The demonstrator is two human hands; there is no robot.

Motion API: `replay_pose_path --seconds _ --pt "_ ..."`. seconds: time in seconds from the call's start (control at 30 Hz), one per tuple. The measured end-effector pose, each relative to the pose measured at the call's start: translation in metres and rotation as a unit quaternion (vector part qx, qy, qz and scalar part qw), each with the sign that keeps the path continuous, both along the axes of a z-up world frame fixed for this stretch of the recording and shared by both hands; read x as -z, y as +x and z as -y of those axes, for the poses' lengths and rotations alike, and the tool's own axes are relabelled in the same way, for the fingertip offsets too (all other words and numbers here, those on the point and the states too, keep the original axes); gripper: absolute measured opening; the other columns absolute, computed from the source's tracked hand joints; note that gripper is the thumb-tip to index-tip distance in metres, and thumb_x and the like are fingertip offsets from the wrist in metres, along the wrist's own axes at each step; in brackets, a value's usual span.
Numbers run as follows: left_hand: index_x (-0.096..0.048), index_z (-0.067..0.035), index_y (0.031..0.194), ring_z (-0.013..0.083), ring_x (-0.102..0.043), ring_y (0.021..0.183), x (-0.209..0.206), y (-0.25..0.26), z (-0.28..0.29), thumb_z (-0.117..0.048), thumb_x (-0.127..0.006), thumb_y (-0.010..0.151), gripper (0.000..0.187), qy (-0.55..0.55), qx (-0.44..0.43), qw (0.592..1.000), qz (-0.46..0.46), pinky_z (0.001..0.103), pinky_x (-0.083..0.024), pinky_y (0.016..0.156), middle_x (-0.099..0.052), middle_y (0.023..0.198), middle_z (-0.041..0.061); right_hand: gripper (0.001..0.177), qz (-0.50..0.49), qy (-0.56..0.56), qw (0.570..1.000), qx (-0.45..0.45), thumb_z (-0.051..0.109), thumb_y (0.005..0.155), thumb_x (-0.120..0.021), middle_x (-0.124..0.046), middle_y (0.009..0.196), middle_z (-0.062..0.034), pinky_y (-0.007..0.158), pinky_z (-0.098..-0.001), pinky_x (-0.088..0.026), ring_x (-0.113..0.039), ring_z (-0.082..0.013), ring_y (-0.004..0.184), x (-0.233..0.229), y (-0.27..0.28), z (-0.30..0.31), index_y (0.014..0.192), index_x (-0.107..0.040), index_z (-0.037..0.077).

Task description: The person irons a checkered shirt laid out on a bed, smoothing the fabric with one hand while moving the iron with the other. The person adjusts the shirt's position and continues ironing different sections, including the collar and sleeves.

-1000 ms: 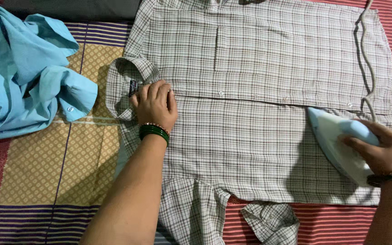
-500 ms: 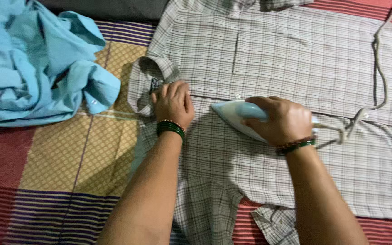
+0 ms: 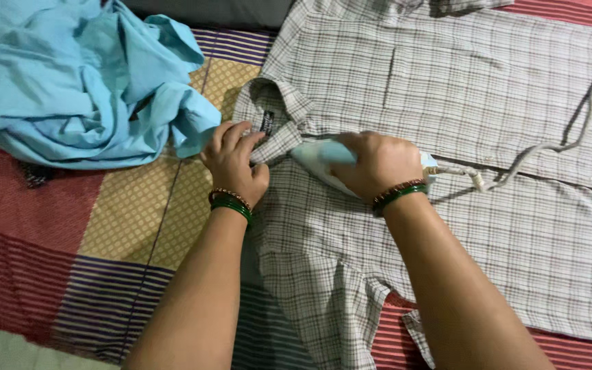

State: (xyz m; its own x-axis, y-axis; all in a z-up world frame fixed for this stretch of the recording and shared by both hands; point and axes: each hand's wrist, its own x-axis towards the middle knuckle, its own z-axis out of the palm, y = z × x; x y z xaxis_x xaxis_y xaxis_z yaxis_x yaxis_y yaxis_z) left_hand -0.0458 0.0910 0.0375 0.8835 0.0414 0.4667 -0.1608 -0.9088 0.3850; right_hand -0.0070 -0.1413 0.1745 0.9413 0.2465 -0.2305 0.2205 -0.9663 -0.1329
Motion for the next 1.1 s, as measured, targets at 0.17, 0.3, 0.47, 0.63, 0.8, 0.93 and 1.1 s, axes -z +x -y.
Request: replay_pose_path --seconds 0.17,0.3,0.47,0.63,0.8,0.93,1.1 --pt "-0.074 -0.004 0.088 0.0364 -0.05 0.128 0.002 0.002 -0.023 -0.01 -0.072 0.069 0.02 -0.033 0.007 0.999 -0.043 0.058 -0.041 0.101 -0.059 0.135 0.012 0.045 -0.007 0.016 0.999 -0.046 0.057 0.077 -0.071 -0.076 0.097 0.002 0.07 -0.0412 -0.059 -0.074 -0.0216 0.08 -0.001 -0.019 -0.007 0.118 -0.072 0.038" --pt "-0.069 -0.001 0.088 0.0292 -0.062 0.114 0.002 0.008 -0.033 -0.015 -0.074 0.078 0.018 -0.194 -0.002 0.966 -0.17 0.039 -0.062 0.083 -0.056 0.138 0.013 0.041 -0.01 -0.005 1.0 0.026 0.055 0.085 -0.069 -0.076 0.096 -0.0029 0.07 -0.0431 -0.058 -0.073 -0.0236 0.08 -0.002 -0.015 -0.026 0.122 -0.07 0.037" --pt "-0.071 0.002 0.081 0.0302 -0.065 0.105 -0.003 0.021 -0.047 -0.014 -0.08 0.08 0.018 -0.114 0.026 0.976 -0.184 0.04 -0.06 0.082 -0.059 0.133 0.015 0.04 -0.04 0.022 0.996 -0.079 0.048 0.08 -0.071 -0.077 0.098 0.0001 0.075 -0.0425 -0.057 -0.073 -0.0215 0.084 -0.007 -0.021 -0.034 0.119 -0.072 0.038" --pt "-0.072 -0.002 0.083 0.0262 -0.069 0.099 0.001 0.03 -0.047 -0.018 -0.083 0.079 0.02 -0.155 -0.026 0.951 -0.267 0.039 -0.06 0.083 -0.059 0.135 0.011 0.041 -0.071 0.012 0.997 -0.02 0.054 0.083 -0.071 -0.075 0.1 -0.0025 0.079 -0.0426 -0.056 -0.072 -0.0222 0.089 -0.004 -0.021 -0.065 0.119 -0.071 0.035" --pt "-0.077 -0.007 0.077 0.0293 -0.065 0.113 0.027 0.044 -0.055 -0.017 -0.093 0.067 0.022 -0.15 0.012 0.973 -0.178 0.04 -0.059 0.087 -0.068 0.123 0.011 0.04 -0.094 0.03 0.994 -0.05 0.046 0.083 -0.071 -0.075 0.104 -0.0062 0.082 -0.0454 -0.056 -0.072 -0.0279 0.094 0.006 -0.024 -0.087 0.12 -0.071 0.031" --pt "-0.076 -0.008 0.08 0.0272 -0.065 0.117 0.031 0.036 -0.06 -0.017 -0.087 0.073 0.015 -0.228 -0.005 0.948 -0.224 0.04 -0.059 0.092 -0.066 0.133 0.008 0.045 -0.094 0.048 0.994 -0.029 0.049 0.08 -0.073 -0.074 0.102 -0.0078 0.081 -0.0462 -0.056 -0.072 -0.0287 0.094 0.005 -0.035 -0.086 0.12 -0.07 0.029" --pt "-0.079 -0.007 0.069 0.0313 -0.068 0.107 0.02 0.042 -0.048 -0.015 -0.088 0.067 0.012 -0.161 -0.011 0.975 -0.151 0.043 -0.057 0.09 -0.074 0.115 0.011 0.04 -0.093 0.036 0.995 0.017 0.051 0.086 -0.069 -0.075 0.101 -0.0089 0.08 -0.0475 -0.056 -0.072 -0.0299 0.094 0.007 -0.039 -0.102 0.115 -0.07 0.024"
